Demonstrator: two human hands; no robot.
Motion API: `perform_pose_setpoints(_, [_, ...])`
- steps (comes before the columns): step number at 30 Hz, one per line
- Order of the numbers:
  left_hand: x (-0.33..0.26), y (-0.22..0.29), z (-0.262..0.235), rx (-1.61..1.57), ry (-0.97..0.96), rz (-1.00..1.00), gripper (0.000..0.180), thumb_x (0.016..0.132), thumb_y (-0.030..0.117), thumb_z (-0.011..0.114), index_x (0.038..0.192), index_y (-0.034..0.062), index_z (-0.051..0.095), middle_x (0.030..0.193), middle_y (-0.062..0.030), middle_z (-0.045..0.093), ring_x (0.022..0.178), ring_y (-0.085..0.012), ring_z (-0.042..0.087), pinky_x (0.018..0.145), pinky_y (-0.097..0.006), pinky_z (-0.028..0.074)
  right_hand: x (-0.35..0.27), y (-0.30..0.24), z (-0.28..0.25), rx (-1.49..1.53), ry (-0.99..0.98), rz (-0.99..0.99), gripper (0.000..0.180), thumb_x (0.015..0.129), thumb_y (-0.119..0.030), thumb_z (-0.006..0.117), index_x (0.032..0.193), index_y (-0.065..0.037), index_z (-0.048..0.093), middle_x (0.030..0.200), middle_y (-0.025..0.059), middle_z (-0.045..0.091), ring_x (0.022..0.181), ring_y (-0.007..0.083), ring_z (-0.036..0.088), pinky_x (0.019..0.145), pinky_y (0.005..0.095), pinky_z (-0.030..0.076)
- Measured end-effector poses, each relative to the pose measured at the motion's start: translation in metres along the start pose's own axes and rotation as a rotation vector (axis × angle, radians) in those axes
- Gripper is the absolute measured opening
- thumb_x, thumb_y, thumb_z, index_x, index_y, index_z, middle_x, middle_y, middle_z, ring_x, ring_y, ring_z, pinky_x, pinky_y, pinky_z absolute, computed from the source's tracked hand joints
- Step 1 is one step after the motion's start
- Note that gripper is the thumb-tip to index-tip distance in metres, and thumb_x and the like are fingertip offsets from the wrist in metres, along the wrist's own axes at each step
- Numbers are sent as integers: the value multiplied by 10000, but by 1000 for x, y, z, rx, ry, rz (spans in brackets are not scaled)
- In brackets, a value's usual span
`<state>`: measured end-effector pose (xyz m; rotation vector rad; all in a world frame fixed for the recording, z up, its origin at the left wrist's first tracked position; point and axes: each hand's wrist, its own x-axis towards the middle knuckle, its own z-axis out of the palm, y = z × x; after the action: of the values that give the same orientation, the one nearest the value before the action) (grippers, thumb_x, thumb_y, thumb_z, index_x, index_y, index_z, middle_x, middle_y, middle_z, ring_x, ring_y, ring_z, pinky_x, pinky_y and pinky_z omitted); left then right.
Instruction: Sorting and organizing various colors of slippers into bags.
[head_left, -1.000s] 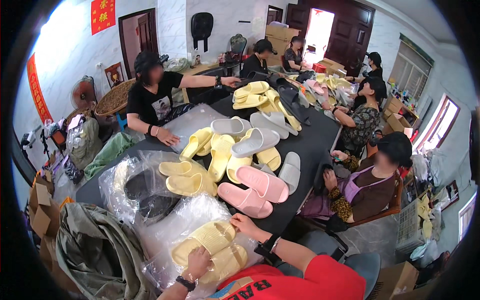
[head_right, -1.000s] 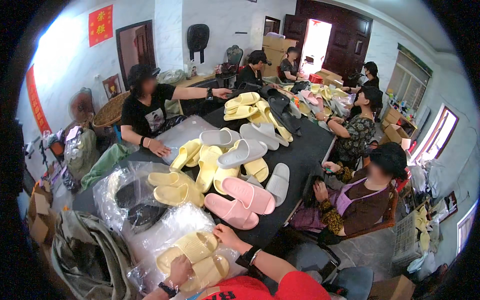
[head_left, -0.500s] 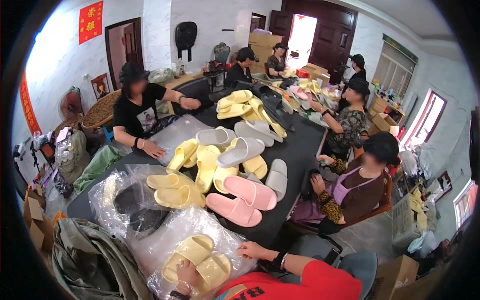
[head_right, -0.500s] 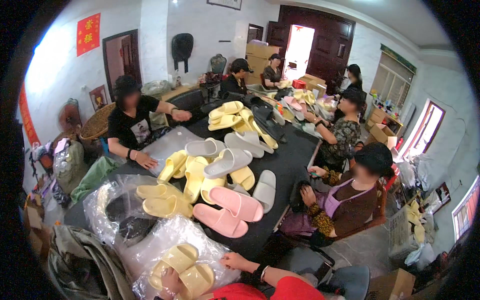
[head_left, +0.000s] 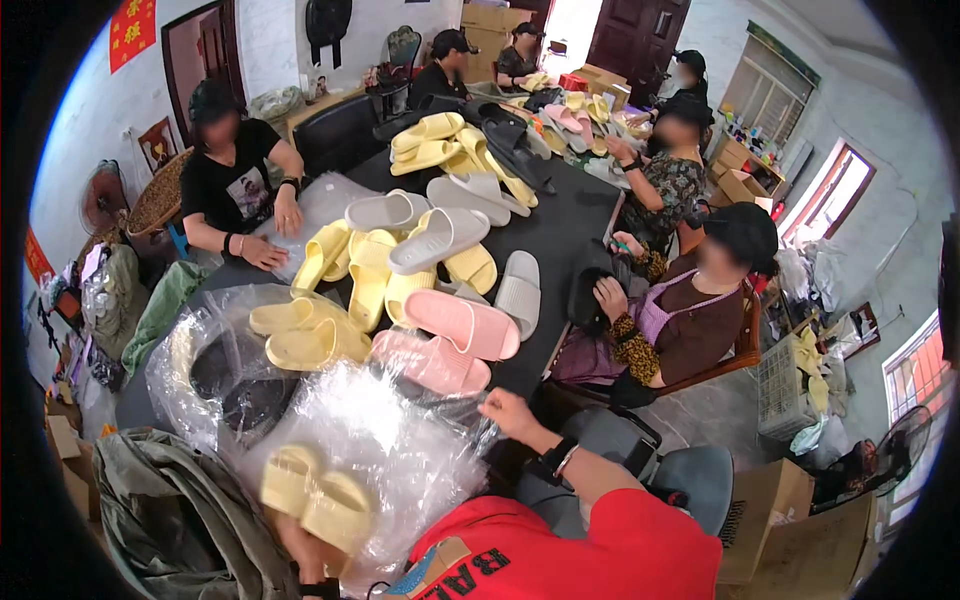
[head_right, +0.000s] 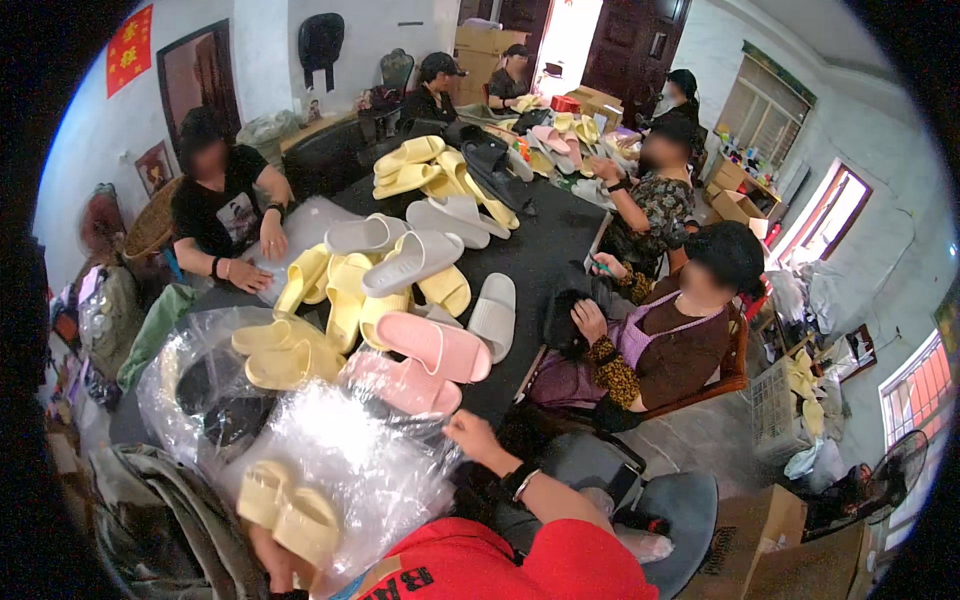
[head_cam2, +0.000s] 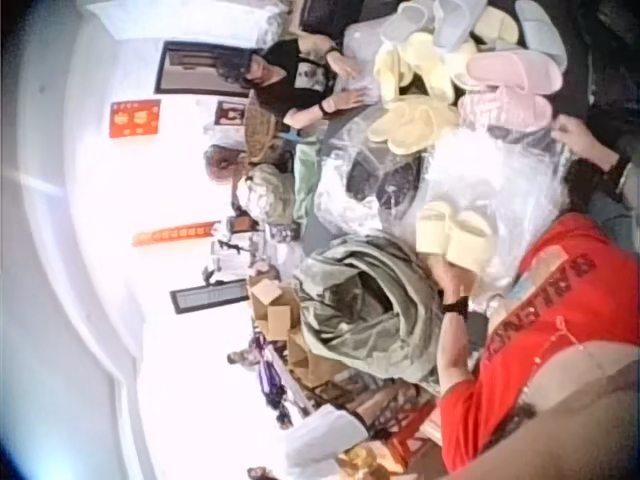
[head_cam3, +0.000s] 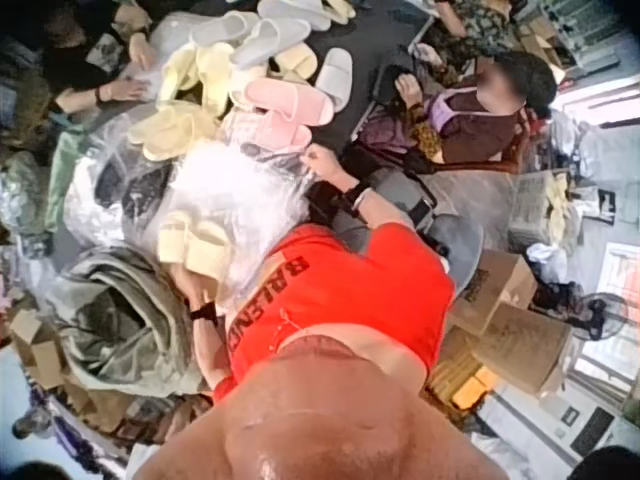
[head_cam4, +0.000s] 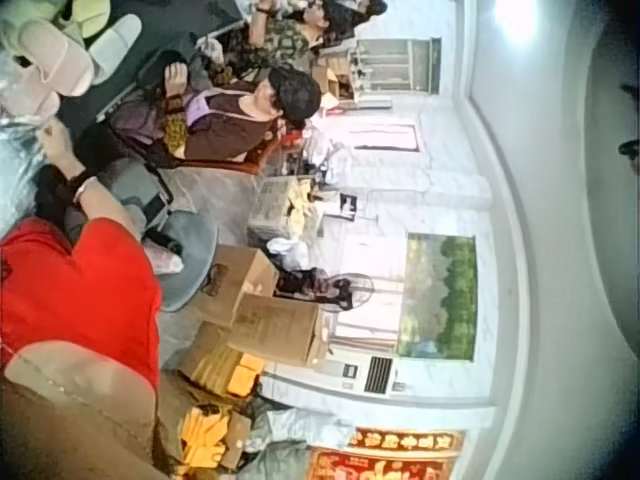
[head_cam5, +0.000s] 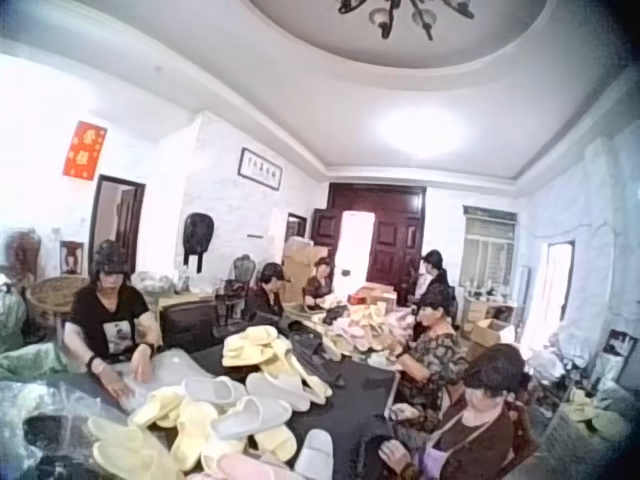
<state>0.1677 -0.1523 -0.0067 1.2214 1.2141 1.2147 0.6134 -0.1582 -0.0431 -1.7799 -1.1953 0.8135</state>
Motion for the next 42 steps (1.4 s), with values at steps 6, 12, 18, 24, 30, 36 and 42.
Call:
perform_pose_setpoints(6, [-8, -1, -103, 26, 233, -25, 470, 909, 404, 429, 1151, 2, 461, 962, -111, 580, 853, -242, 588, 731, -334, 508, 9, -4, -23, 54, -46, -19, 238, 724, -179, 708, 820, -32, 546, 721, 52, 571, 672, 129, 518, 627, 295, 441])
perform_pose_setpoints(12, [13, 156, -79, 209, 347, 393, 319, 898, 175, 478, 1166, 2, 494, 1039, -90, 597, 879, -158, 608, 748, -274, 508, 2, -26, 3, 302, -224, 280, 327, 850, -321, 587, 1027, -46, 576, 823, 20, 570, 726, 85, 503, 601, 221, 393])
perform_pose_setpoints(18, [49, 208, 36, 435, 137, 477, 238, 824, 72, 544, 1031, -44, 556, 926, -92, 644, 810, -143, 604, 686, -268, 496, -4, -28, 34, 407, -338, 356, 200, 908, -223, 488, 951, -46, 569, 739, -22, 517, 641, 67, 479, 539, 198, 374])
perform_pose_setpoints(24, [60, 16, 134, 1034, -230, 230, 237, 676, 77, 557, 902, 6, 548, 974, -163, 548, 925, -335, 518, 761, -450, 433, -19, -22, 78, 251, -304, 199, 154, 878, -165, 516, 866, -15, 550, 695, 14, 526, 583, 72, 454, 532, 241, 397])
perform_pose_setpoints(30, [60, -48, 40, 1208, 60, 253, 195, 680, 48, 542, 875, 48, 557, 945, -138, 543, 890, -333, 510, 722, -444, 427, -23, 2, 74, 77, -112, -37, 155, 861, -147, 540, 829, 4, 558, 699, 29, 542, 627, 90, 457, 581, 259, 396])
perform_pose_setpoints(36, [55, -5, -5, 1345, 113, 206, 233, 646, 12, 550, 879, 20, 550, 909, -148, 541, 883, -339, 509, 716, -432, 431, -18, -9, 45, 395, -336, 384, 231, 887, -274, 517, 1003, -76, 488, 730, 13, 546, 640, 102, 535, 534, 259, 443])
perform_pose_setpoints(42, [17, 16, 60, 1093, -147, 384, 292, 596, 35, 582, 883, 9, 537, 895, -149, 533, 865, -333, 508, 715, -429, 431, -46, -28, 13, 224, -755, 496, 238, 853, -278, 566, 948, -67, 508, 762, 40, 580, 666, 120, 573, 558, 238, 452])
